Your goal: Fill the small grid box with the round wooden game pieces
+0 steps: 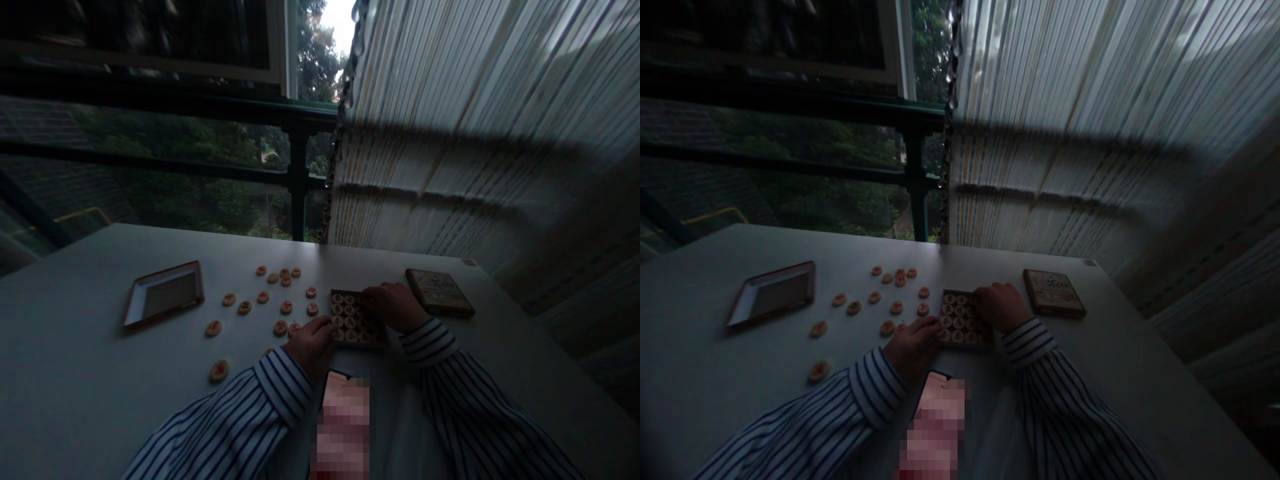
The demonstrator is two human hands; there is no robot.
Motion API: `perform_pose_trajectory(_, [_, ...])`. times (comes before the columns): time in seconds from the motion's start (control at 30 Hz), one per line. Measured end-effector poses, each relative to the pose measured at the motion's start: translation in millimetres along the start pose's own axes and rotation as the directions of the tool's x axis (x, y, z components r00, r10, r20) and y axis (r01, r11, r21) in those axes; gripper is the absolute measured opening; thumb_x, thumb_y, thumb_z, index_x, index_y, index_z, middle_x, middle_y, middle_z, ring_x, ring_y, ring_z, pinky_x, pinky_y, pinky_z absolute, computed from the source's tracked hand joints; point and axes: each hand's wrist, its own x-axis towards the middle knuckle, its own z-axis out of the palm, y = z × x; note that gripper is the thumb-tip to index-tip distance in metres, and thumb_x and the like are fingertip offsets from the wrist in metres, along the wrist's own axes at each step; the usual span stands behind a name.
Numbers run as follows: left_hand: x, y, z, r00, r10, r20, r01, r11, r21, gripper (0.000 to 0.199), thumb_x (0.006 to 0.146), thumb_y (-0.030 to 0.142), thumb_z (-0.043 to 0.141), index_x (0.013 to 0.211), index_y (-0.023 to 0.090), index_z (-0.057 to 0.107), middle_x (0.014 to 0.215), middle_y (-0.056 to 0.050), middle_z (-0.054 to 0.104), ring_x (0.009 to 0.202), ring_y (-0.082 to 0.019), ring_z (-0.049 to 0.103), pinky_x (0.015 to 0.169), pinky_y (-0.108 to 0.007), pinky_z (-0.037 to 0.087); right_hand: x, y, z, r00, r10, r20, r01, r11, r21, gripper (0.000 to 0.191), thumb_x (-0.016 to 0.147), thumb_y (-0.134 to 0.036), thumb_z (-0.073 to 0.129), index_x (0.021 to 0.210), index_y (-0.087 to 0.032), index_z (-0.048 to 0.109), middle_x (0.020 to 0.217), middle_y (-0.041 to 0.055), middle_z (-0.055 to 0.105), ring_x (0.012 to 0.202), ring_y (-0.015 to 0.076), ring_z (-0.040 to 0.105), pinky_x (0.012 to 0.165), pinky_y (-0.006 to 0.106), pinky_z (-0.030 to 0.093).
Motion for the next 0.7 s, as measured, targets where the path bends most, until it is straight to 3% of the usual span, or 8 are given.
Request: perform_pose_trajectory(0.7, [-2.0, -5.5, 4.1, 0.999, 0.026, 0.021, -0.027, 1.0, 0.004, 0.03, 0.072, 0.013, 0.048, 0.101, 0.012, 0.055, 0.101, -0.013, 0.058, 0.092, -0.02, 0.058, 0.078, -0.032, 0.051, -1.0, -1.1, -1.9, 0.999, 0.007, 0.034, -0.005, 0.998, -0.059, 0.031, 0.085, -0.036, 0.036, 0.097, -0.024, 0.061, 0.086, 0.0079, 0.065, 0.084, 0.0191, 0.058, 0.072, 0.031, 0.032])
